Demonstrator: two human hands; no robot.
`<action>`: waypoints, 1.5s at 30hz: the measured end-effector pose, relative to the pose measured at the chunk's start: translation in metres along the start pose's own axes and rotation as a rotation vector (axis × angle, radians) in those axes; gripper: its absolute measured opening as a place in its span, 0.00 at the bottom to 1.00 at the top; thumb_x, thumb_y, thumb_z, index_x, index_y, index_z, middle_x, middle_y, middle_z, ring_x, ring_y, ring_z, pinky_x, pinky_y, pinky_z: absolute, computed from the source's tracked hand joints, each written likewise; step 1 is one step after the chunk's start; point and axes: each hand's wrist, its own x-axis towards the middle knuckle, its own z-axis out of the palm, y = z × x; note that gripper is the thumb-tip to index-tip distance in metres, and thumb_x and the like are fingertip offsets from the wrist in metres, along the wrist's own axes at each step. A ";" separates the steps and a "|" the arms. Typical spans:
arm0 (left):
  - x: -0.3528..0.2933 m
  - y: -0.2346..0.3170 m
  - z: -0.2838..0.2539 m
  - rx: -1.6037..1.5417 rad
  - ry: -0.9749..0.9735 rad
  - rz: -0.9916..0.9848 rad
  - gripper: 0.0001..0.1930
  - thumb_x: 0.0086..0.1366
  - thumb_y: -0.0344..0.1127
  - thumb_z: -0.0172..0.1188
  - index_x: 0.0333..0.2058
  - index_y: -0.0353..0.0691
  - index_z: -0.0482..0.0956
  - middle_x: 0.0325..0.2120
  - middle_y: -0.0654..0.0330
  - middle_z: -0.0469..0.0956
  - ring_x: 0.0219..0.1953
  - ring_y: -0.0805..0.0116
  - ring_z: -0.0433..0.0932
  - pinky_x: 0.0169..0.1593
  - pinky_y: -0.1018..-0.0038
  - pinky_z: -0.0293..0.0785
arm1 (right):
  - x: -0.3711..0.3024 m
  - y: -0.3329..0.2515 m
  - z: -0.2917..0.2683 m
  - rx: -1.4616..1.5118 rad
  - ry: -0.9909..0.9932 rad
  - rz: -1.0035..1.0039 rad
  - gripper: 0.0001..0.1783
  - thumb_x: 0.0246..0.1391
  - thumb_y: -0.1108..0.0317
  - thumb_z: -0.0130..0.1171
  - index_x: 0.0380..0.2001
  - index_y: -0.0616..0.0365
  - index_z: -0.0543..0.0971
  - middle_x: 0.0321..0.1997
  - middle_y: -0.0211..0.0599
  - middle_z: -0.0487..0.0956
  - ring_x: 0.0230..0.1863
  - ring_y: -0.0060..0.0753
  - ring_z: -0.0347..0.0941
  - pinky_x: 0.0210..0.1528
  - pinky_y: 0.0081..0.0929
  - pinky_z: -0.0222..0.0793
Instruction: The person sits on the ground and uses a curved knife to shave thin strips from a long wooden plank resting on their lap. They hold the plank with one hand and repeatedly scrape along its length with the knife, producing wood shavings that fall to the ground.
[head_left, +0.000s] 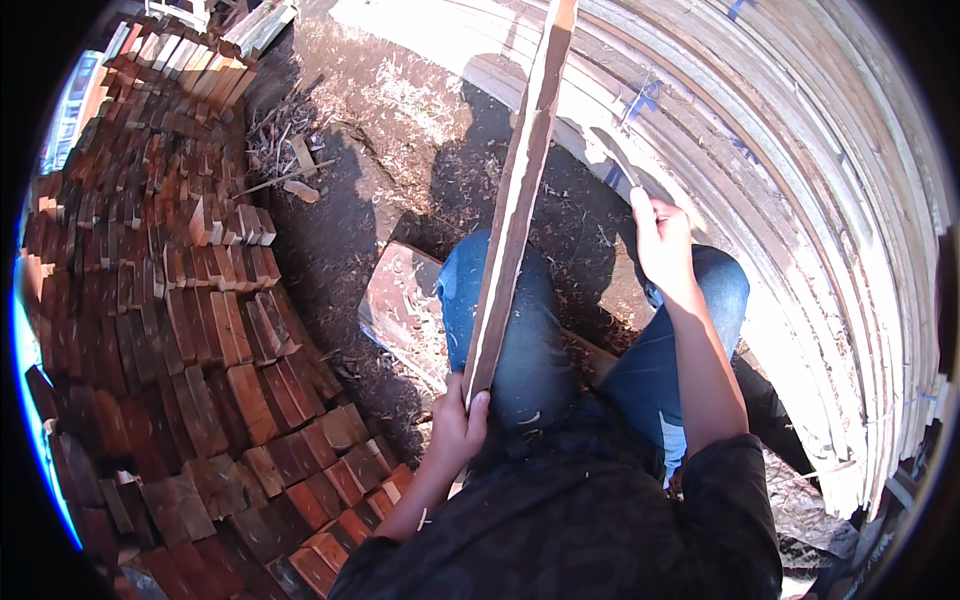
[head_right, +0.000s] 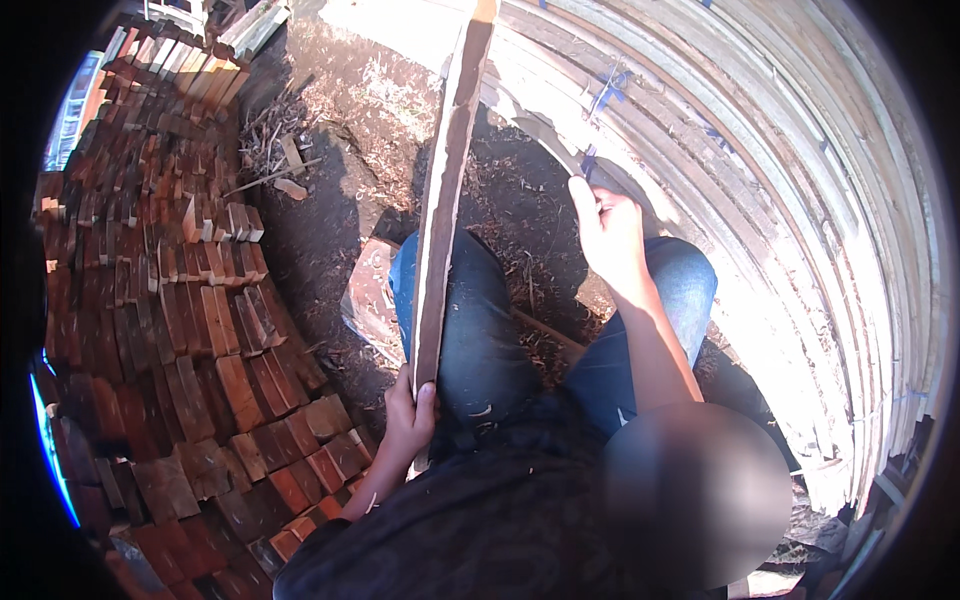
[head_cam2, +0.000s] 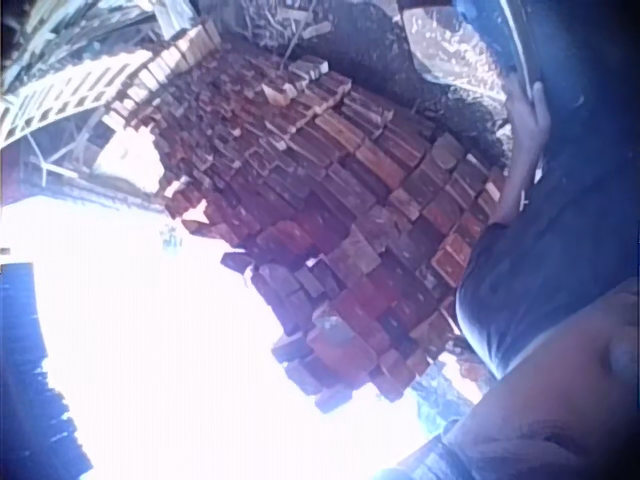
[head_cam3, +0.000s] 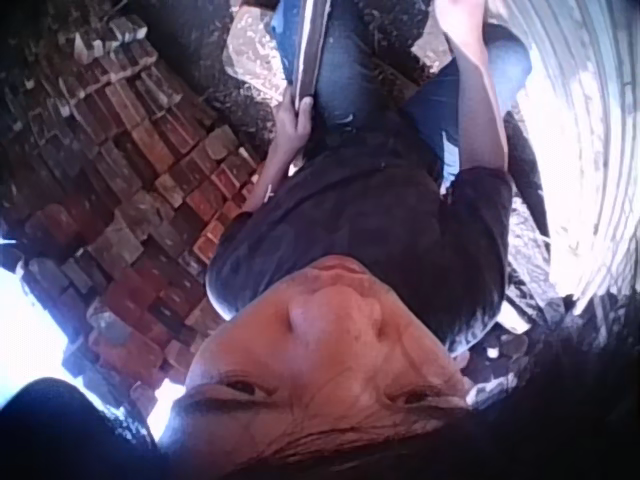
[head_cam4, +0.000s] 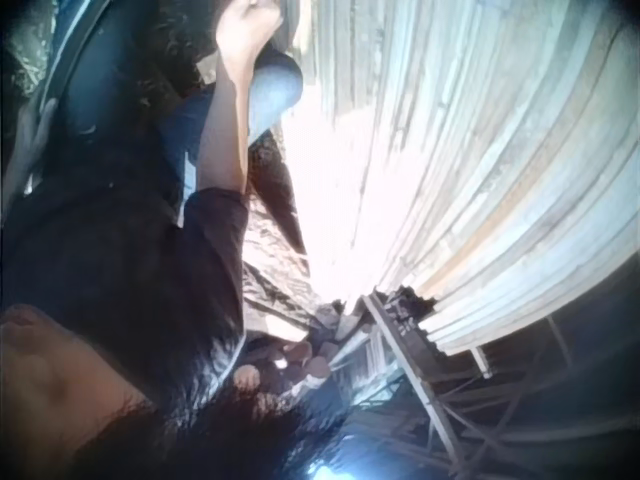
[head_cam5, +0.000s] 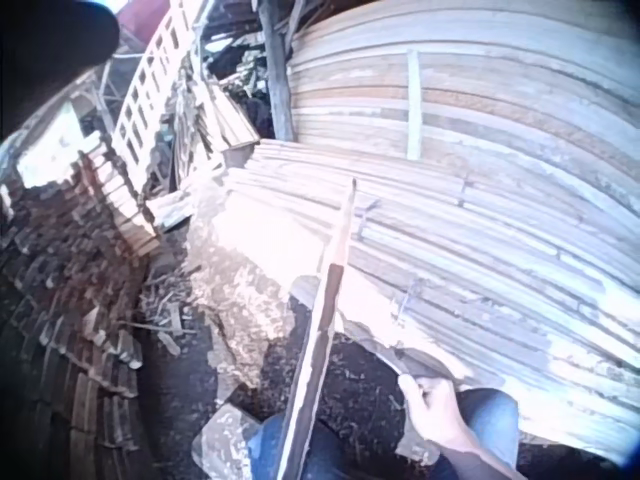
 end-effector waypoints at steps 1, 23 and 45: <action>-0.001 0.001 0.000 0.001 -0.003 -0.018 0.10 0.66 0.35 0.53 0.37 0.32 0.69 0.17 0.47 0.74 0.21 0.48 0.78 0.26 0.62 0.71 | -0.012 -0.011 0.003 -0.031 -0.026 -0.031 0.28 0.61 0.53 0.56 0.14 0.63 0.71 0.08 0.41 0.61 0.13 0.25 0.56 0.20 0.29 0.59; -0.008 0.020 0.008 0.124 0.145 0.078 0.11 0.64 0.36 0.52 0.38 0.34 0.73 0.23 0.42 0.74 0.27 0.41 0.76 0.31 0.55 0.69 | -0.021 -0.100 -0.033 -0.866 -0.048 -0.505 0.28 0.51 0.41 0.60 0.17 0.56 0.75 0.10 0.39 0.71 0.16 0.47 0.73 0.20 0.37 0.68; -0.010 0.017 0.006 0.243 0.106 0.044 0.15 0.66 0.42 0.53 0.42 0.35 0.72 0.26 0.44 0.75 0.27 0.42 0.77 0.31 0.54 0.70 | -0.003 -0.111 -0.043 -0.994 0.040 -0.535 0.32 0.54 0.35 0.53 0.16 0.54 0.76 0.09 0.37 0.72 0.15 0.42 0.75 0.19 0.35 0.71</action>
